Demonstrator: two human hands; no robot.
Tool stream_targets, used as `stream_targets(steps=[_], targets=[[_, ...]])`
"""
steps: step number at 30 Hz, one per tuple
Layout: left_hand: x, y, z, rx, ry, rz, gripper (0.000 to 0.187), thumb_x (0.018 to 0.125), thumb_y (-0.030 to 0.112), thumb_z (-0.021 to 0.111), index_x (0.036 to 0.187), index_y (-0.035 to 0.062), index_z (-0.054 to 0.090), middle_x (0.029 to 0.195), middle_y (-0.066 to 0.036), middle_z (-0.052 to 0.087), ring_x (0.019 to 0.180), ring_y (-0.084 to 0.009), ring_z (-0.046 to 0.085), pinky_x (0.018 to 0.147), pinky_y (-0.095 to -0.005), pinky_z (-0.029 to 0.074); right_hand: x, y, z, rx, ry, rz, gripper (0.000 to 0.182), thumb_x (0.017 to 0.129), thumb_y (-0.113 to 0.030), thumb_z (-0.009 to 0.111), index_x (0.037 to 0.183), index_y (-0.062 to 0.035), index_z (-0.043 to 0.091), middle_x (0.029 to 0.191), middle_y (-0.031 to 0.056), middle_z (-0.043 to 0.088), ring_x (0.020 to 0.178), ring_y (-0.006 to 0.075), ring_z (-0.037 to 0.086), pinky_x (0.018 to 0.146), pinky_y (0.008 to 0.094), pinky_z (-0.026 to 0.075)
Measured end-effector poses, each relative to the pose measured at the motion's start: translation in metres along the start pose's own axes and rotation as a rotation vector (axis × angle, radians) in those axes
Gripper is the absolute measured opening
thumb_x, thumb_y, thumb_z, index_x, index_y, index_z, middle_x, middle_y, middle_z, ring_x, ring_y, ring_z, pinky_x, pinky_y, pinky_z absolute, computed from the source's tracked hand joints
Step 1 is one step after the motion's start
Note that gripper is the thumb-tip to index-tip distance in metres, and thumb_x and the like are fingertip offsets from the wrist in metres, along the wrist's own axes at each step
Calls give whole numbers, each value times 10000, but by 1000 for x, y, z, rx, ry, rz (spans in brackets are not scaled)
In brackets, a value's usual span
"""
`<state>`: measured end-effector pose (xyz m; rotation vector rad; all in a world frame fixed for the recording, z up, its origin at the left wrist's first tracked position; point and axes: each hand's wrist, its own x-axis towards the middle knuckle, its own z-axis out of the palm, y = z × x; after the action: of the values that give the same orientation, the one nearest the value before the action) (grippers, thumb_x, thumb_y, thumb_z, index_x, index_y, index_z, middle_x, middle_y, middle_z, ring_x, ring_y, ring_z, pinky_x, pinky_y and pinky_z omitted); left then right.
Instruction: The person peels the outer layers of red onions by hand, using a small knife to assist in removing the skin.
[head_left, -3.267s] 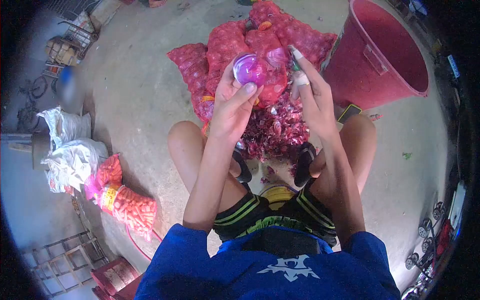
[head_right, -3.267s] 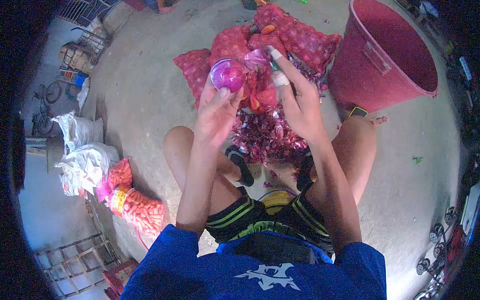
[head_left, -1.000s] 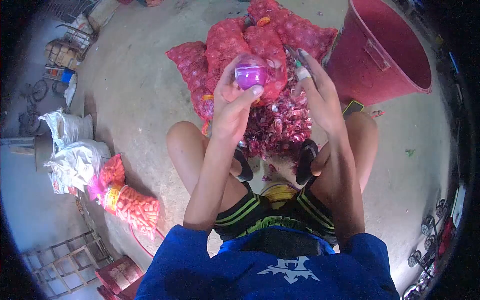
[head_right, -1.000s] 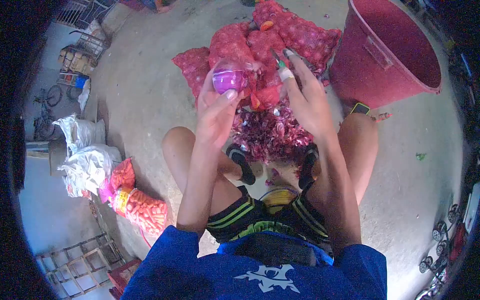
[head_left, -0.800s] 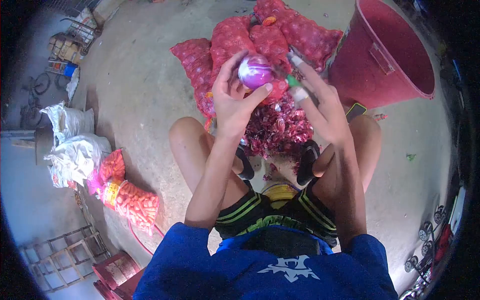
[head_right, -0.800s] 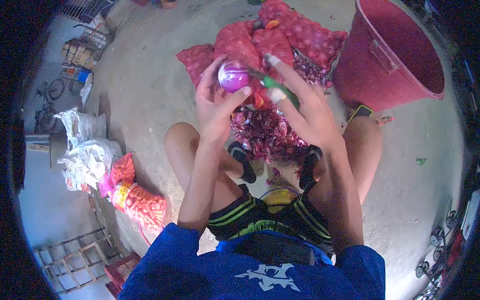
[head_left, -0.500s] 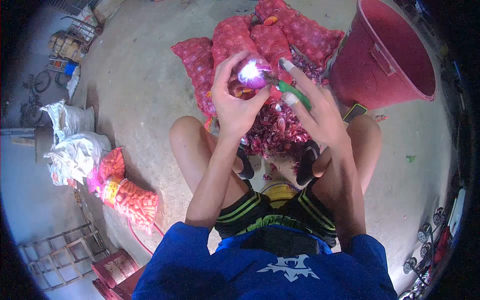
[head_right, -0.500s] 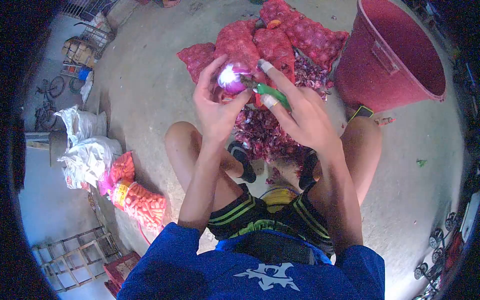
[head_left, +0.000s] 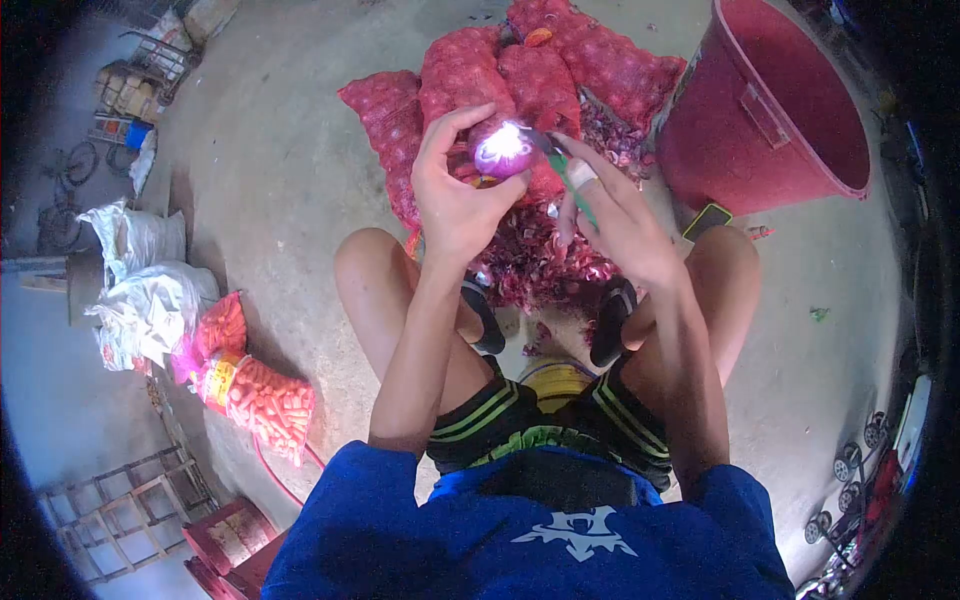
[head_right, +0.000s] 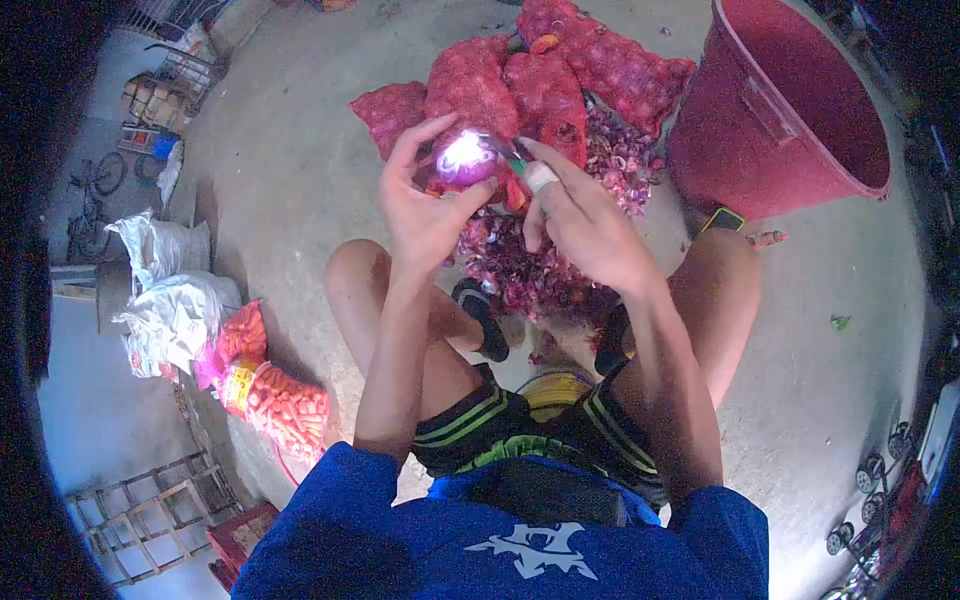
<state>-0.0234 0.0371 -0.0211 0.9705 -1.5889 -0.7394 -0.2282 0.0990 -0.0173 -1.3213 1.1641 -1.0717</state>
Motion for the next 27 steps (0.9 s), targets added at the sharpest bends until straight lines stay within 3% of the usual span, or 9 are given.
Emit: stream_targets(steps=[1,2,4,8,10,17,19,23,27], targets=[[0,0,0,-90,-34,-62,649,663,-40,842,1286,33,680,1233,-73,681,1116,-170,682,969,-313,556,0,-2,-3,203,-98,172,557,1097,-216,542,1615,-54,417,708,88,648,633,171,636,636,348,519],[-1,1,0,-91,-34,-61,649,663,-40,842,1286,33,680,1233,-73,681,1116,-170,682,969,-313,556,0,0,-3,202,-97,172,557,1097,-216,542,1615,-54,417,708,88,648,633,171,636,636,348,519],[-3,14,1,-159,-62,-155,725,668,-95,881,1348,-6,643,1291,-97,681,1155,-200,689,1033,-344,558,-1,4,0,-101,-56,-123,577,1079,-196,575,1621,-73,419,788,144,695,641,224,661,666,361,536],[-4,16,1,-225,-102,-191,751,653,-108,886,1354,-9,637,1299,-99,675,1176,-200,679,1033,-343,558,-3,-6,4,-365,41,-297,580,1061,-184,606,1613,-101,449,859,198,712,648,299,670,678,396,542],[-4,16,2,-300,-89,-200,770,647,-130,868,1367,-7,627,1307,-96,667,1195,-194,668,1045,-345,554,-2,-13,4,-405,-14,-298,645,987,-18,564,1619,-63,442,1294,175,745,1010,242,738,939,349,541],[-4,23,2,-292,-97,-222,779,647,-146,856,1375,-4,618,1309,-89,661,1202,-188,662,1062,-345,547,-2,-9,3,-438,15,-316,634,968,10,589,1590,-47,480,1311,202,733,1046,286,755,936,350,543],[-4,23,3,-322,-64,-215,709,660,-110,847,1326,3,630,1225,-91,709,1118,-174,701,997,-328,587,-3,-13,3,-447,13,-286,615,970,10,590,1576,-38,494,1316,210,729,1068,287,759,930,352,545],[-3,14,1,-279,-79,-173,708,668,-99,868,1325,9,627,1217,-92,710,1109,-170,701,990,-329,590,-1,-13,6,-461,15,-296,607,966,18,581,1567,-36,506,1302,223,729,1062,296,763,913,351,549],[-3,12,0,-353,-110,-222,754,657,-86,910,1344,21,619,1224,-87,705,1116,-166,694,988,-334,592,3,-11,4,-505,28,-317,574,994,14,559,1564,-36,510,1305,206,733,956,232,738,862,332,547]])
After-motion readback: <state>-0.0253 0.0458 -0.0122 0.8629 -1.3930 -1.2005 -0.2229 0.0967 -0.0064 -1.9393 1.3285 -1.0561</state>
